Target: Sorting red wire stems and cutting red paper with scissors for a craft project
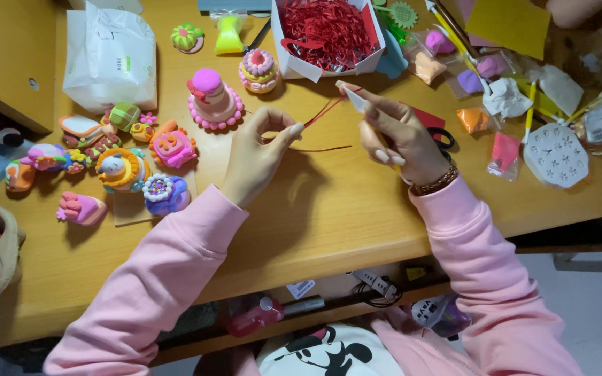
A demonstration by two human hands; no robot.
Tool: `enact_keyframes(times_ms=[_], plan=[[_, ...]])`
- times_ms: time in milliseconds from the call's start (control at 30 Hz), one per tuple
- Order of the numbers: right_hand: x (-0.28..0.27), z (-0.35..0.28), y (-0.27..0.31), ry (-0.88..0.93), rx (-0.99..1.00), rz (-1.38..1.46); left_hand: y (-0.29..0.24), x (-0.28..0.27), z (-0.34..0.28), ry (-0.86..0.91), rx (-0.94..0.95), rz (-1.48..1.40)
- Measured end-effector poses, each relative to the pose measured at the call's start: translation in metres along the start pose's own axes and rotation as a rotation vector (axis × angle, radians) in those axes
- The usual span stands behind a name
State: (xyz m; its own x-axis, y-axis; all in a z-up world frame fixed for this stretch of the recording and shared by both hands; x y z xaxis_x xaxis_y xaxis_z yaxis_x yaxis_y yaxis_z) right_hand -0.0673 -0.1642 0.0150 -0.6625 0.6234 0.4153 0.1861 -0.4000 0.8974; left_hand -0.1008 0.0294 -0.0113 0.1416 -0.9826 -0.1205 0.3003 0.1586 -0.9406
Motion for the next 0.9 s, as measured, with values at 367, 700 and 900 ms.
enact_keyframes(times_ms=[367, 700, 900], plan=[[0.015, -0.004, -0.006, 0.064, 0.077, 0.135, -0.071, -0.003, -0.012, -0.040, 0.264, 0.121], [0.011, -0.004, -0.006, 0.012, 0.072, 0.032, -0.040, -0.002, -0.011, -0.011, 0.086, 0.032], [0.044, -0.001, -0.003, 0.047, 0.069, -0.159, -0.032, 0.002, -0.010, -0.001, 0.027, -0.045]])
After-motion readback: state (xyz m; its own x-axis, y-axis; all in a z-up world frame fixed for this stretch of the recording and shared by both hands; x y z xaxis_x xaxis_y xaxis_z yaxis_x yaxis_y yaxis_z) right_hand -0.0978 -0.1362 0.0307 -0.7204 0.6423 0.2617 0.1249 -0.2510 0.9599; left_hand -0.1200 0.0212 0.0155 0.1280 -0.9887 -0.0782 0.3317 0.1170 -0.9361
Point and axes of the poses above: each hand's wrist, its own z-axis towards the middle knuckle, its own x-axis out of the palm, y = z × x, the point moved 10 cm from there along z, towards the middle knuckle, and after that the axes turned 4 degrees about z, right-handed, at the moved point
